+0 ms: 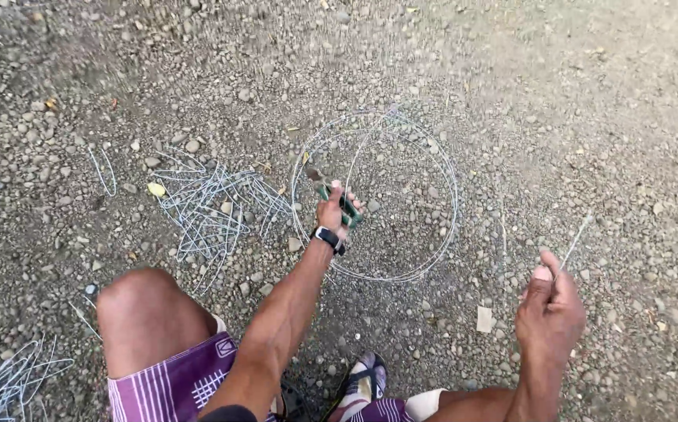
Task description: Cutting short segments of wire from a coil using wire cutters
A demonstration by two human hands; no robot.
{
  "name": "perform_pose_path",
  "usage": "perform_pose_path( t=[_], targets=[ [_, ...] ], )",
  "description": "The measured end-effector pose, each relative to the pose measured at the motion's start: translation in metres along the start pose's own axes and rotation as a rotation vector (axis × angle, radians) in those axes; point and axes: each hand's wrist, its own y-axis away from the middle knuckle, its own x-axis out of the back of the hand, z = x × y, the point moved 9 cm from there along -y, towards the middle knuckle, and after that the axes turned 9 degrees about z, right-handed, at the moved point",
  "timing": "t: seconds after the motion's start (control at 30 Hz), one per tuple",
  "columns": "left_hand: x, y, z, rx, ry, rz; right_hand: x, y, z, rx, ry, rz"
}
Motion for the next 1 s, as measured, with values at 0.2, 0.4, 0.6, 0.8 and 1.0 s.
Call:
perform_pose_path(
  t=[0.2, 0.4, 0.6, 0.8, 1.0],
  targets=[
    [-0.139, 0.089, 0.052, 0.296, 0.119, -0.222, 0.028, -0.003, 0.016, -0.131, -0.2, 0.194],
    [-0.271, 0.279, 0.134, 0.489, 0.569, -0.929, 0.073, 0.002, -0.013, 0.367, -0.316, 0.564],
    [-0.163, 0.222, 0.121, 0.253, 0.43, -0.625, 0.06, 0.033, -0.056, 0.287, -0.027, 0.402],
    [-0.01, 0.195, 0.088, 0.089, 0.045, 0.06, -0.078, 0.11, -0.048, -0.015, -0.249, -0.479],
    [0.04, 0.183, 0.043, -0.014, -0.215, 0.078, -0.198, 0.207, -0.017, -0.024, -0.227, -0.906]
  ],
)
